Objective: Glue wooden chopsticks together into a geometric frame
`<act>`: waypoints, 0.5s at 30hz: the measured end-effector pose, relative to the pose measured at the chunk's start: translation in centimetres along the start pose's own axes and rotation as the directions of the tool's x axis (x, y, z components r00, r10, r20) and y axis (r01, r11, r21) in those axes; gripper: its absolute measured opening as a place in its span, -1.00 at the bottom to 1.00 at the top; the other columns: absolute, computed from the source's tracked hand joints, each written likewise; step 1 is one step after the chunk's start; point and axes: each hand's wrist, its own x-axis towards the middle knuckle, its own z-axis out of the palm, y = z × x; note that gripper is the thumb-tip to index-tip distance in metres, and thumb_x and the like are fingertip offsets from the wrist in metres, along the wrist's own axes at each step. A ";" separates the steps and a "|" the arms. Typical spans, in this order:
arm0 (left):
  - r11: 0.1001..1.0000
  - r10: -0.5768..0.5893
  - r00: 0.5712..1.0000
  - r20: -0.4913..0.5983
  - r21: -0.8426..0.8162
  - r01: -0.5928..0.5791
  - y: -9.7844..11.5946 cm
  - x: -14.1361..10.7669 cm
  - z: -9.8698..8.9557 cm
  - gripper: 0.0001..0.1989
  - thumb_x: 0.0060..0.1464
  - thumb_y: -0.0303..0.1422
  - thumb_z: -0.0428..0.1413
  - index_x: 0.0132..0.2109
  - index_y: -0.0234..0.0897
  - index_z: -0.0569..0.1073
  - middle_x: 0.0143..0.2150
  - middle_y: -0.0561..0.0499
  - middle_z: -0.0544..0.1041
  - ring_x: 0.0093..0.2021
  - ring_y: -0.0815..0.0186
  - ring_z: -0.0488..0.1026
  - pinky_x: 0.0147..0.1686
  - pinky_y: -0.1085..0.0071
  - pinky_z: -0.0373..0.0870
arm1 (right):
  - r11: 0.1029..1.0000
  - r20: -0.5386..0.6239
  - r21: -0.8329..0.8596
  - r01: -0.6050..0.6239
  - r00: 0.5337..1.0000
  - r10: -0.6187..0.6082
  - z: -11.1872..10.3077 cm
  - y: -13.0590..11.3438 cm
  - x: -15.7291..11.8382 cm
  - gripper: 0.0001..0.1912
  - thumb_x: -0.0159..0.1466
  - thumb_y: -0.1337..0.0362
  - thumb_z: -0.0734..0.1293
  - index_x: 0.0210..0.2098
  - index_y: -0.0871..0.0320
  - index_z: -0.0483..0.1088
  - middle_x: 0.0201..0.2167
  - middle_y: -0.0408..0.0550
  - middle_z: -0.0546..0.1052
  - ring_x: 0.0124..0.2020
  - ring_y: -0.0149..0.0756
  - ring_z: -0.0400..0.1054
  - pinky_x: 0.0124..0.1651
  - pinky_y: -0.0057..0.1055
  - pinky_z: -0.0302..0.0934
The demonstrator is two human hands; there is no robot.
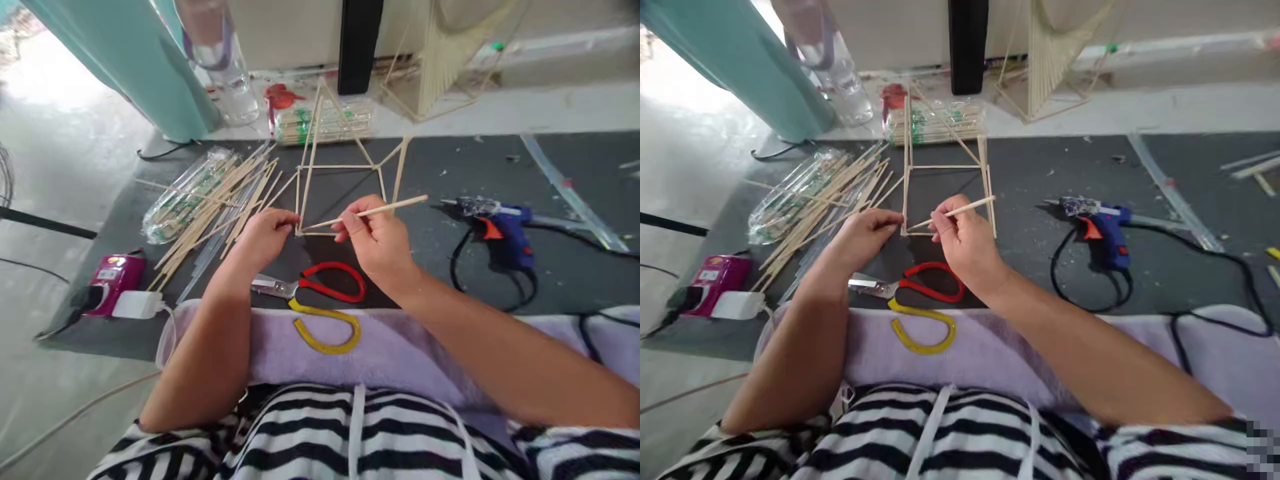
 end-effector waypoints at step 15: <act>0.993 0.090 0.995 0.046 0.071 -0.093 0.0 0.4 -0.5 -0.67 -0.10 -0.45 0.17 -0.13 -0.23 0.63 -0.31 0.02 0.52 -0.34 0.36 0.39 -0.27 0.44 0.31 | 0.994 0.030 0.048 -0.102 0.995 0.100 0.2 -0.1 -0.1 -0.73 0.37 0.05 0.23 -0.31 0.12 0.29 -0.45 -0.17 0.54 -0.47 -0.43 0.45 -0.31 -0.38 0.31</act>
